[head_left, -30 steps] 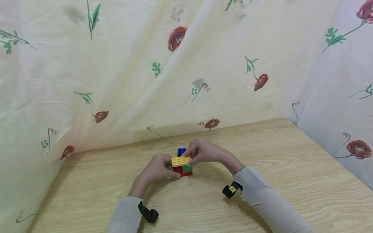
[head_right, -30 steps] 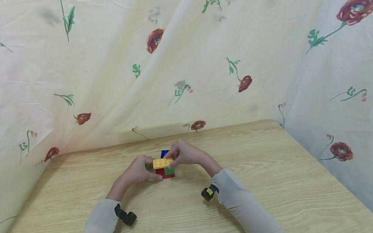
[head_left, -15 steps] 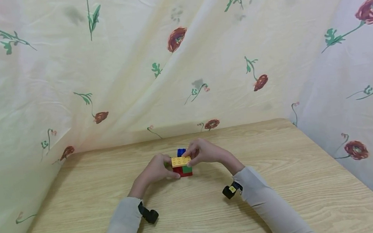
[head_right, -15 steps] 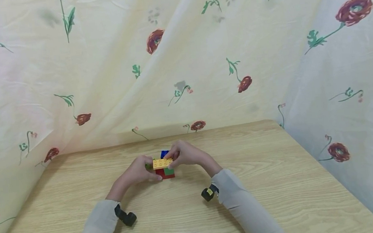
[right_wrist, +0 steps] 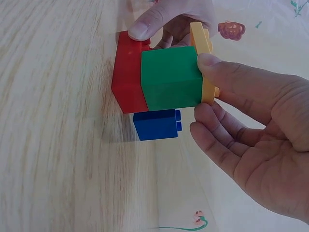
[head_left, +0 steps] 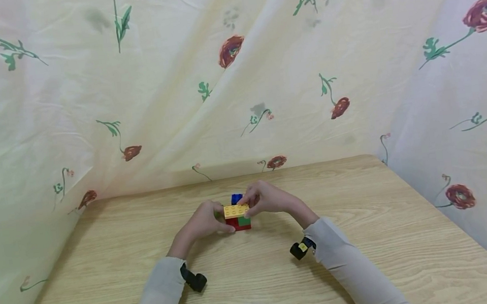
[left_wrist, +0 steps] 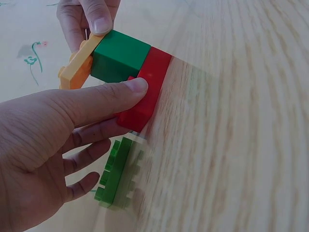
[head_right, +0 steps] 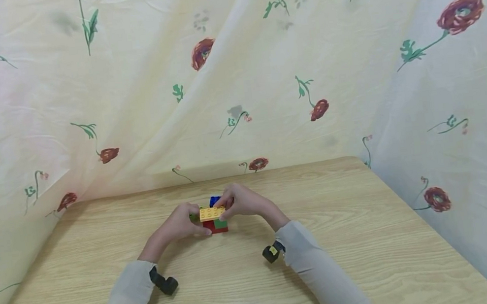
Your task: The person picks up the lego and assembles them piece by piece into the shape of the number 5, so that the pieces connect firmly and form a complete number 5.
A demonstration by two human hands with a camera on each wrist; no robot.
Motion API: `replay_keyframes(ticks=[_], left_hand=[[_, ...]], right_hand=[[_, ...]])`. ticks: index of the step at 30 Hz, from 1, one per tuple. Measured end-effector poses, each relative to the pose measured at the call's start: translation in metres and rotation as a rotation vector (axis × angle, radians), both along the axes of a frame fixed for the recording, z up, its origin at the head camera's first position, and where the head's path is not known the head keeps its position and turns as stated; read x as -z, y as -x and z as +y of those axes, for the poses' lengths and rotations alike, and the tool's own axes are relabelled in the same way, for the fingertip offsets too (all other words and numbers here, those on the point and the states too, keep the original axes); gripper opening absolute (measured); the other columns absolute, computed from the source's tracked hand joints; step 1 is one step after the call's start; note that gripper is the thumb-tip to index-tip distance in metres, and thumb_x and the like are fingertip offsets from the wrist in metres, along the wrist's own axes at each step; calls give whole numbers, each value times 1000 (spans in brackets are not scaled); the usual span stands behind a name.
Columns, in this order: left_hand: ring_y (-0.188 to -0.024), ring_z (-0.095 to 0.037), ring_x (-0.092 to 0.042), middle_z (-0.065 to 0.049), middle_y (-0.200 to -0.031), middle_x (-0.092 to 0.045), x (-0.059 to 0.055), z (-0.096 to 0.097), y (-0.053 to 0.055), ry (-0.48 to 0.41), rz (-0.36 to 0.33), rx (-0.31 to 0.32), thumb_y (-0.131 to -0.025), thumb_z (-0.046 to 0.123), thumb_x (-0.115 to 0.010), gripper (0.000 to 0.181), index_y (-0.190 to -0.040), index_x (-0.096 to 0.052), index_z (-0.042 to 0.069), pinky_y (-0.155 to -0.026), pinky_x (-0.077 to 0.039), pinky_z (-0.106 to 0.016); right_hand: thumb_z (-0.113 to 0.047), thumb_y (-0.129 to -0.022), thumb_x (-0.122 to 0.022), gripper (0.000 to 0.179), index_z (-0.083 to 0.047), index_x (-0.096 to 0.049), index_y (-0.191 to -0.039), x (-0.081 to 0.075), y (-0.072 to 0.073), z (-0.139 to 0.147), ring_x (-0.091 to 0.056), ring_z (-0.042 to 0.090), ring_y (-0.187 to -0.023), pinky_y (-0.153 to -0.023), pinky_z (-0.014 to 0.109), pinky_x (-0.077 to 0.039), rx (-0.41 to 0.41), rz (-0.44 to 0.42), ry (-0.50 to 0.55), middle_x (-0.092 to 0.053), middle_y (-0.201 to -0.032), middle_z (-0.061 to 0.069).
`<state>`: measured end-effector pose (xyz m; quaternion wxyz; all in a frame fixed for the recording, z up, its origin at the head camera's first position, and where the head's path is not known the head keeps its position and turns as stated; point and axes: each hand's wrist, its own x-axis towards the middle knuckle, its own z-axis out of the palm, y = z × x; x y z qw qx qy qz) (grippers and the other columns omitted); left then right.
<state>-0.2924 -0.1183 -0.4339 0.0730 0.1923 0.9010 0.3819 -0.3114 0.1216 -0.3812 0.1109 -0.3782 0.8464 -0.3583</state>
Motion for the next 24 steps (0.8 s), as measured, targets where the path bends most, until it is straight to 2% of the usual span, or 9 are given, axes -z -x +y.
replay_keyframes(ticks=[17, 24], left_hand=[[-86, -17, -52, 3, -91, -70, 0, 0, 0, 6, 3, -5, -74, 22, -93, 28, -95, -79, 11, -80, -42, -32], [-88, -18, -51, 3, -92, -69, -3, -1, 1, 15, -19, -17, -74, 24, -93, 29, -95, -79, 12, -81, -42, -34]], right_hand=[[-6, -85, -82, 30, -3, -77, -114, 0, 0, 0, -61, 9, -78, -75, 23, -54, 0, -7, -3, -68, -94, 11], [-8, -85, -82, 30, -3, -77, -114, -1, 2, 1, -61, 10, -77, -74, 23, -54, -10, -11, -3, -68, -92, 10]])
